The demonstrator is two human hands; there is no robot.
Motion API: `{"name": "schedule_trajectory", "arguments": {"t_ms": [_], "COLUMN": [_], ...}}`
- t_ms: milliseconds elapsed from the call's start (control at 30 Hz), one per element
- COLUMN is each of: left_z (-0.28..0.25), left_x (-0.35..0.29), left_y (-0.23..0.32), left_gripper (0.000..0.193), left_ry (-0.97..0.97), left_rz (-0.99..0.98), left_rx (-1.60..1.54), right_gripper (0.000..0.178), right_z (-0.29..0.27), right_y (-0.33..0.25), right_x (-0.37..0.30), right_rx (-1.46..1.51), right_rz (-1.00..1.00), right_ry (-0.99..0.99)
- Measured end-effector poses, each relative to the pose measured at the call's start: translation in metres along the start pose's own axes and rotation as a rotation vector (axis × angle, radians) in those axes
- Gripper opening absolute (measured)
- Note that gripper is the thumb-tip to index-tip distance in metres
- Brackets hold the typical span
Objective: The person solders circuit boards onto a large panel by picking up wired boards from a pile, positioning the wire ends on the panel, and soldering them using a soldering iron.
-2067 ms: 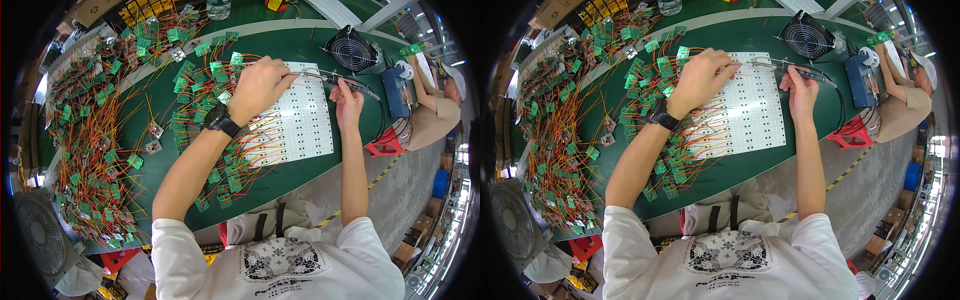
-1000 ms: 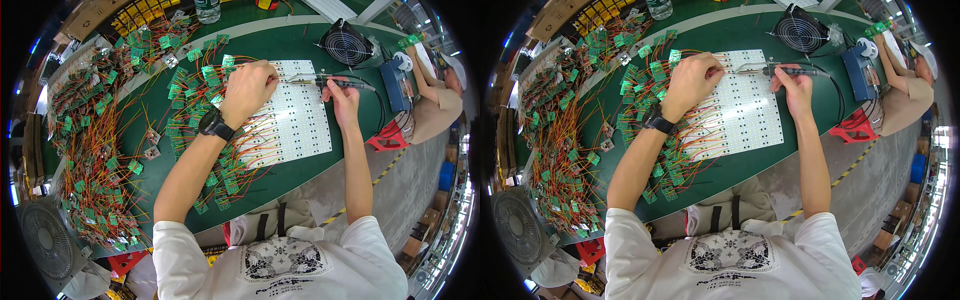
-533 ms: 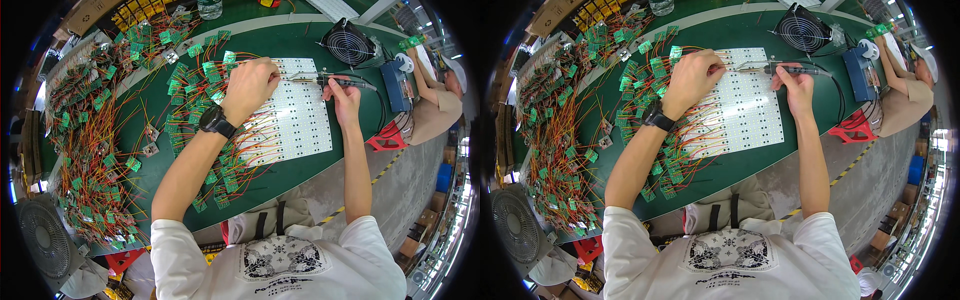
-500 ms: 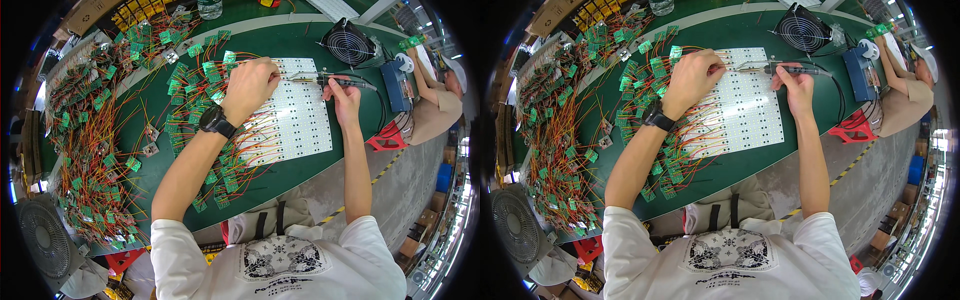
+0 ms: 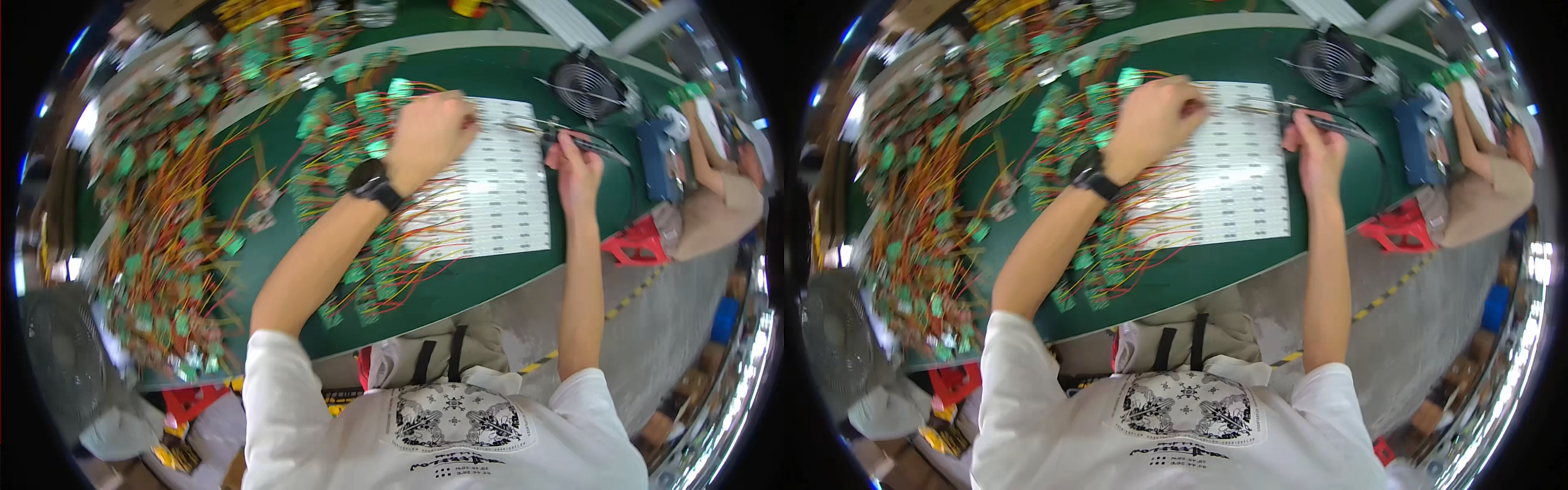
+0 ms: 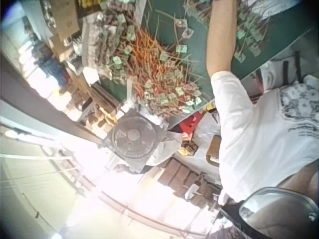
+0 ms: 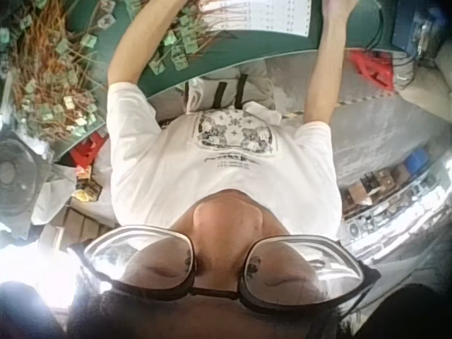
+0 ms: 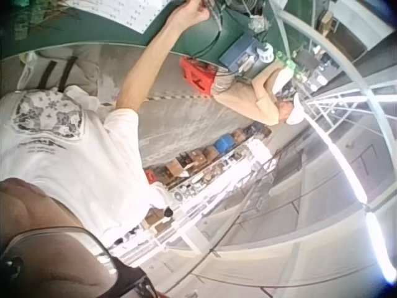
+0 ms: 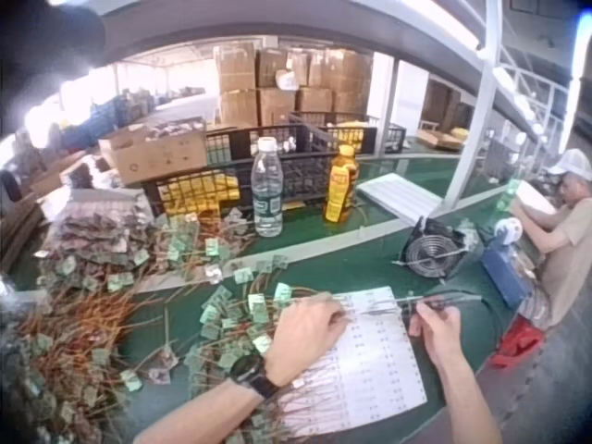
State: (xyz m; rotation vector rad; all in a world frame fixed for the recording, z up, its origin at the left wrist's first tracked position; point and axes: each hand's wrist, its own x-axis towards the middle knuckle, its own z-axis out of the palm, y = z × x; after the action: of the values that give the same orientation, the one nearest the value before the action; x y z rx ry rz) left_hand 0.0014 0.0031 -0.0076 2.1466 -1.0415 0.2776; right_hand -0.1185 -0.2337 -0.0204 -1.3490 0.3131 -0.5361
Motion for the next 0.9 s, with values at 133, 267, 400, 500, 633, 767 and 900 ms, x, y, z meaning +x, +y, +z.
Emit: {"name": "schedule_trajectory", "arguments": {"t_ms": [133, 267, 400, 500, 633, 767, 900], "left_z": [-0.041, -0.097, -0.145, -0.162, -0.162, -0.171, -0.193], "left_x": [0.017, -0.007, -0.078, -0.142, -0.183, -0.190, -0.191], "left_y": [0.042, 0.057, 0.045, 0.013, 0.003, -0.001, -0.004], "left_gripper": [0.027, 0.021, 0.015, 0.031, 0.033, 0.027, 0.023], "left_ry": [0.154, 0.177, 0.255, 0.394, 0.276, 0.197, 0.229], "left_rz": [0.193, 0.154, -0.090, -0.432, -0.668, -0.612, -0.745], "left_rx": [-0.027, 0.120, 0.399, 0.472, 0.607, 0.587, -0.024], "right_gripper": [0.017, 0.018, 0.018, 0.018, 0.017, 0.017, 0.017], "right_z": [-0.022, -0.020, -0.019, -0.015, -0.012, -0.014, -0.014], "right_y": [0.001, 0.004, 0.004, 0.001, 0.001, 0.001, 0.000], "right_x": [0.005, 0.006, 0.006, 0.006, 0.003, 0.003, 0.002], "right_rx": [-0.024, 0.021, 0.051, 0.042, 0.042, 0.063, 0.078], "right_rz": [-0.055, -0.041, -0.067, -0.062, -0.041, -0.048, -0.047], "right_ry": [-0.019, -0.055, -0.076, -0.075, -0.074, -0.072, -0.075]}}
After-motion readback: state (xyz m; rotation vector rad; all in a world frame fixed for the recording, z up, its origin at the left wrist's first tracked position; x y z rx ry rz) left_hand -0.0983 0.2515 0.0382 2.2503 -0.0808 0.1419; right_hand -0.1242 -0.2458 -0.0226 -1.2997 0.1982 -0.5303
